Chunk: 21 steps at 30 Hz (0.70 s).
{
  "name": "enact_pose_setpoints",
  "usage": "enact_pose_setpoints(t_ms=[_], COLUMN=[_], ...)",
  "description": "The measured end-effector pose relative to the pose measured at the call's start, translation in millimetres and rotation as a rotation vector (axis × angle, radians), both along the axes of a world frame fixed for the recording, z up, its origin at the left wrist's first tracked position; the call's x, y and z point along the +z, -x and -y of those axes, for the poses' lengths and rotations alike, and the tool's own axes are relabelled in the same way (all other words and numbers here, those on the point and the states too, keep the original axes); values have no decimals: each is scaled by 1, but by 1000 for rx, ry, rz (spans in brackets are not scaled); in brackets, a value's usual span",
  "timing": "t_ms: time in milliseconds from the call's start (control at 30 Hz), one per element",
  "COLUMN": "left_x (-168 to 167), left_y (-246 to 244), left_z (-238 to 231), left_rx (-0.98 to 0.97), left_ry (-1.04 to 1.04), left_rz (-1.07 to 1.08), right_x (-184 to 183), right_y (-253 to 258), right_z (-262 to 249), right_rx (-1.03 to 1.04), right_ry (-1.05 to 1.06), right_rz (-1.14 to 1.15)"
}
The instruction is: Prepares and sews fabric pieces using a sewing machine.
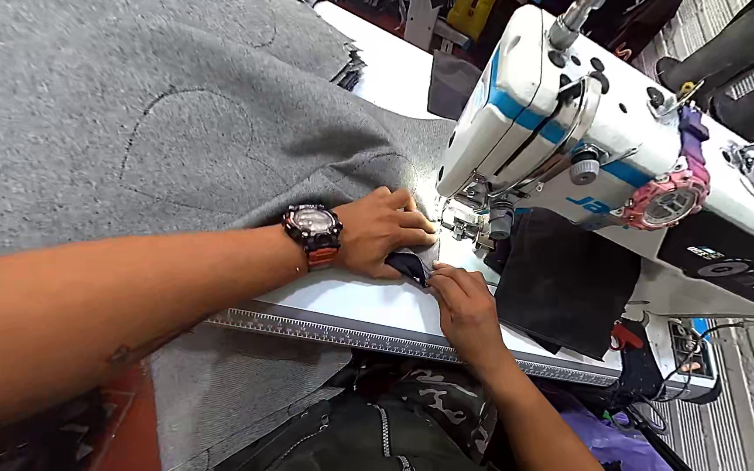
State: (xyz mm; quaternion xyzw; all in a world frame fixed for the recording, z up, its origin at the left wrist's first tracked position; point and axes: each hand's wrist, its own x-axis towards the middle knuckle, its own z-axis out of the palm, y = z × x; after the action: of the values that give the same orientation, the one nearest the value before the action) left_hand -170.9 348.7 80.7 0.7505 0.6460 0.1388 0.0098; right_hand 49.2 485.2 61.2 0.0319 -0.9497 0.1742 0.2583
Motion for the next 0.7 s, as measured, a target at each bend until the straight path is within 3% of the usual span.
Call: enact_pose_setpoints(t_ms=[400,700], left_x=[-9,3], left_y=[64,85], left_z=[-41,-58], left_rx=[-664,-663], left_ry=[-380,-343], left_rz=[-143,-97], right_x=[3,1], right_y=[43,49], right_z=[-9,-5], right_rx=[-141,-232], right_ry=[2,-112], right_rz=[23,81])
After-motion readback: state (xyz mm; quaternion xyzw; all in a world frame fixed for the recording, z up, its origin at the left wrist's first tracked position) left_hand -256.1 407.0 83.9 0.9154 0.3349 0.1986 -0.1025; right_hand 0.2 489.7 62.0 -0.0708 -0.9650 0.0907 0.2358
